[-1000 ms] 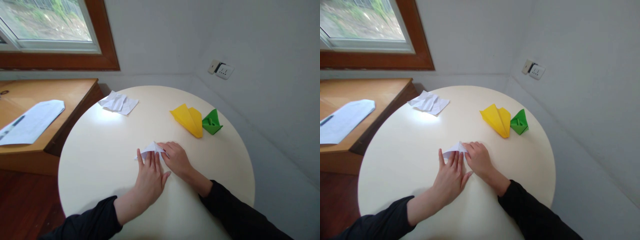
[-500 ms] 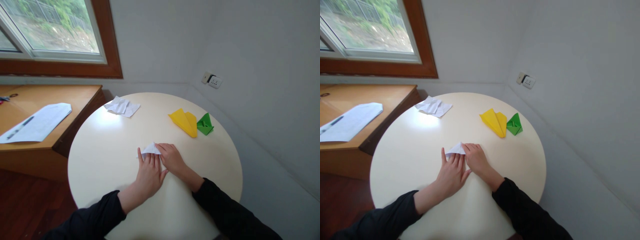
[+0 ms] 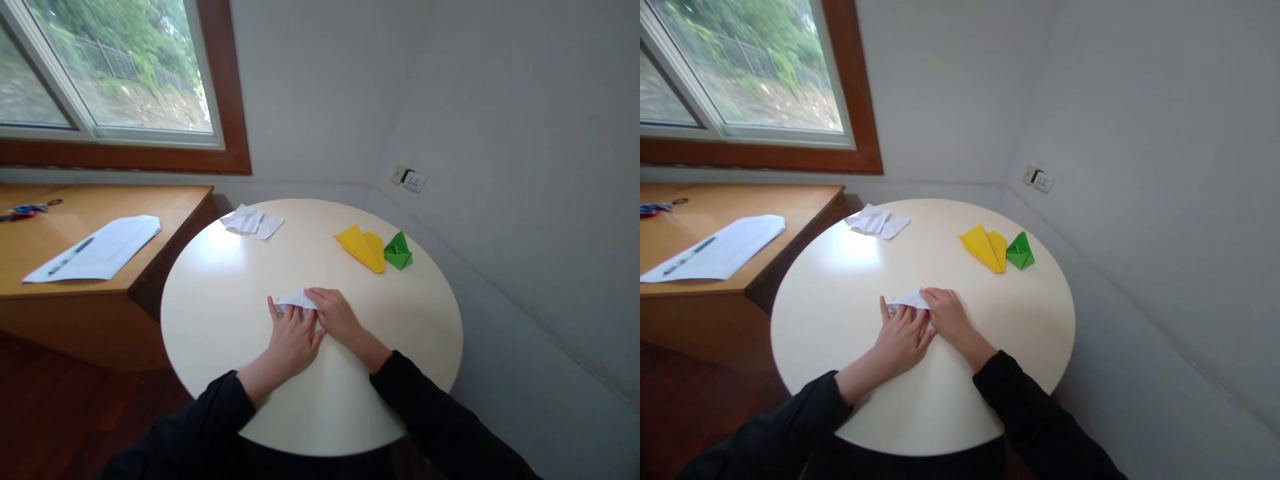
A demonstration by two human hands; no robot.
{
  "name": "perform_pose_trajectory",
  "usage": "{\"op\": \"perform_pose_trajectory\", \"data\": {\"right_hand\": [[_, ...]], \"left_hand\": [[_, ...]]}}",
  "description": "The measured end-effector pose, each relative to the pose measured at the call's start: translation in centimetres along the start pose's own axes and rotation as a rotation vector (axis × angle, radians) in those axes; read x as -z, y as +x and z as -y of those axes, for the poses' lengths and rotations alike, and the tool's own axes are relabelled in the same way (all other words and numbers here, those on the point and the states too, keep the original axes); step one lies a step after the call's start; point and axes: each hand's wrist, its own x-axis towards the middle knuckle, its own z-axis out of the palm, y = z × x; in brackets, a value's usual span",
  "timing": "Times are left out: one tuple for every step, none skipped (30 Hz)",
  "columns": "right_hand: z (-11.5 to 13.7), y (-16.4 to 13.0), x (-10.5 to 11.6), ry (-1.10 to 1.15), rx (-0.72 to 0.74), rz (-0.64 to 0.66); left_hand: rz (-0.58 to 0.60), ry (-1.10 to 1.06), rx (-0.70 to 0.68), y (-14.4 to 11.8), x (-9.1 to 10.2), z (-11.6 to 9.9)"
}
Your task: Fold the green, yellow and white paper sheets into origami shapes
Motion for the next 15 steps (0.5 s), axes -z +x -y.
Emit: {"op": "perform_pose_trajectory", "data": {"right_hand": [[0.1, -0.1, -0.1, -0.002, 0.006, 0.001], [0.2, -0.1, -0.1, -0.004, 0.009, 0.002], [0.3, -0.2, -0.1, -0.008, 0.011, 0.003], [0.3, -0.3, -0.1, -0.012, 0.011, 0.003], [0.4, -0.4, -0.1, -0.016, 0.008, 0.001], [0.4, -0.4, -0.1, -0.021, 0.005, -0.001], [0.5, -0.5, -0.1, -0.025, 0.002, -0.004], [0.5, -0.6, -0.1, -0.029, 0.001, -0.006], [0.5, -0.7, 0.0, -0.032, 0.0, -0.007], [0.6, -0.8, 0.0, -0.034, -0.001, -0.007], [0.6, -0.9, 0.0, -0.036, -0.001, -0.006], [0.6, -0.9, 0.0, -0.037, -0.001, -0.004], [0.6, -1.0, 0.0, -0.038, -0.002, -0.002], [0.6, -1.1, 0.0, -0.038, -0.004, 0.001], [0.6, -1.1, -0.1, -0.038, -0.005, 0.005]], "left_hand": [[0.006, -0.007, 0.003, -0.1, 0.0, 0.0], [0.01, -0.013, 0.006, -0.3, -0.1, 0.1], [0.014, -0.02, 0.007, -0.4, -0.1, 0.1], [0.015, -0.026, 0.007, -0.6, -0.1, 0.1], [0.012, -0.032, 0.008, -0.8, -0.2, 0.1], [0.003, -0.038, 0.009, -0.9, -0.2, 0.1], [-0.006, -0.043, 0.008, -1.1, -0.2, 0.1], [-0.018, -0.05, 0.006, -1.3, -0.2, 0.1], [-0.028, -0.056, 0.002, -1.5, -0.1, 0.1], [-0.035, -0.061, -0.006, -1.7, 0.0, 0.0], [-0.043, -0.063, -0.016, -1.8, 0.2, 0.0], [-0.051, -0.06, -0.028, -2.0, 0.4, -0.1], [-0.061, -0.053, -0.042, -2.2, 0.6, -0.1], [-0.071, -0.045, -0.055, -2.4, 0.9, -0.2], [-0.076, -0.04, -0.071, -2.6, 1.2, -0.2]]}}
